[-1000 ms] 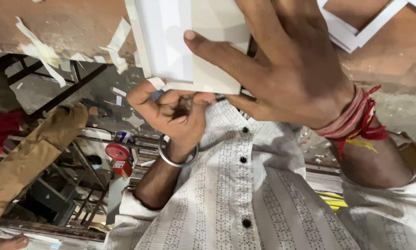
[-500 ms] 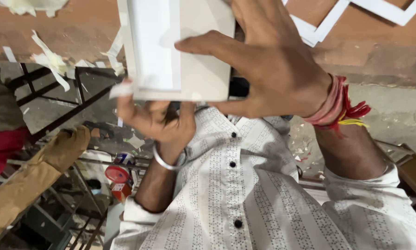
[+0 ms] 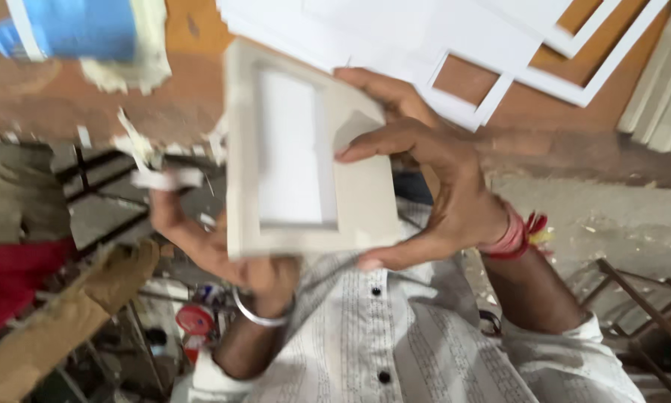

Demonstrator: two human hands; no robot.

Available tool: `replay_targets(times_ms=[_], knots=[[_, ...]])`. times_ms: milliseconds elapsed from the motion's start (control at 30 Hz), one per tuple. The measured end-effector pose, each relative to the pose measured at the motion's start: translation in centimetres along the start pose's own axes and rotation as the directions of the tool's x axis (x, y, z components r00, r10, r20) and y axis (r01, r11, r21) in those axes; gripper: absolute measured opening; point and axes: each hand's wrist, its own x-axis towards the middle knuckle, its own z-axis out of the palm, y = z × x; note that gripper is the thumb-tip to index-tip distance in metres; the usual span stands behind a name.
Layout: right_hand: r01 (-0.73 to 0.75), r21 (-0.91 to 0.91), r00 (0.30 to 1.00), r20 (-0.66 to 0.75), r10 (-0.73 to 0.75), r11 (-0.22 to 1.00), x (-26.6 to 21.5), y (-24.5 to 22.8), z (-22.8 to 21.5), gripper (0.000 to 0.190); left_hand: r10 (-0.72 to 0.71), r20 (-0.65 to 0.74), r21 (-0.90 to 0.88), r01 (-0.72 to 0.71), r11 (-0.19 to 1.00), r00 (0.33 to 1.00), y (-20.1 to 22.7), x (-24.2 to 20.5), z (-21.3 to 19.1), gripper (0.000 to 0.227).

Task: The person assembles small white paper frames by applying adhesive tape to the edges of rectangular paper pieces and pressing them together. The person repeatedly picks up paper pieces, applies tape, and joins them to form frame-like structures, stacking completed units on the table.

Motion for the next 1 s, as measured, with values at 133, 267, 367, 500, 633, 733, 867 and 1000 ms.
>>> replay_targets(times_ms=[133,267,367,500,633,733,867,1000], knots=[[-0.063,-0.504,0.988,-0.154,-0.018,0.861,-0.5,-0.2,0.9,0.087,-0.028,-0.082,-0.060,0.023,0.998,0.996,-0.3,1.8,0.9,0.078],[0.011,-0.577,0.970,-0.193,-0.149,0.817,-2.1,0.8,3.3,0.088,0.054,-0.211,-0.009,-0.057,0.998,0.976,-0.1,4.5,-0.1,0.077],[0.093,-0.487,0.940,-0.244,-0.238,0.869,-4.3,2.1,6.6,0.079,0.205,-0.102,0.132,-0.191,0.973,0.973,0.0,7.6,-2.4,0.076],[0.169,-0.638,0.865,-0.271,-0.424,0.752,-5.7,3.7,7.7,0.066,0.358,0.123,0.262,-0.378,0.888,0.926,-1.6,11.7,-4.5,0.078],[0.089,-0.826,0.879,-0.198,-0.434,0.557,-4.3,3.7,4.1,0.070,0.275,0.040,0.165,-0.277,0.946,0.961,-3.2,9.9,-4.1,0.072],[0.064,-0.836,0.972,-0.072,-0.223,0.546,-0.2,2.7,1.1,0.076,0.334,0.015,0.325,-0.320,0.890,0.943,-3.5,7.8,-3.4,0.066],[0.208,-0.848,0.966,0.256,0.033,0.488,5.0,1.4,-1.2,0.086,0.342,0.028,0.339,-0.331,0.881,0.939,-3.3,4.7,-3.8,0.076],[0.290,-0.841,0.936,0.348,0.047,0.457,7.6,1.3,-1.4,0.077,0.341,0.283,0.443,-0.437,0.782,0.897,-3.5,4.0,-5.5,0.097]])
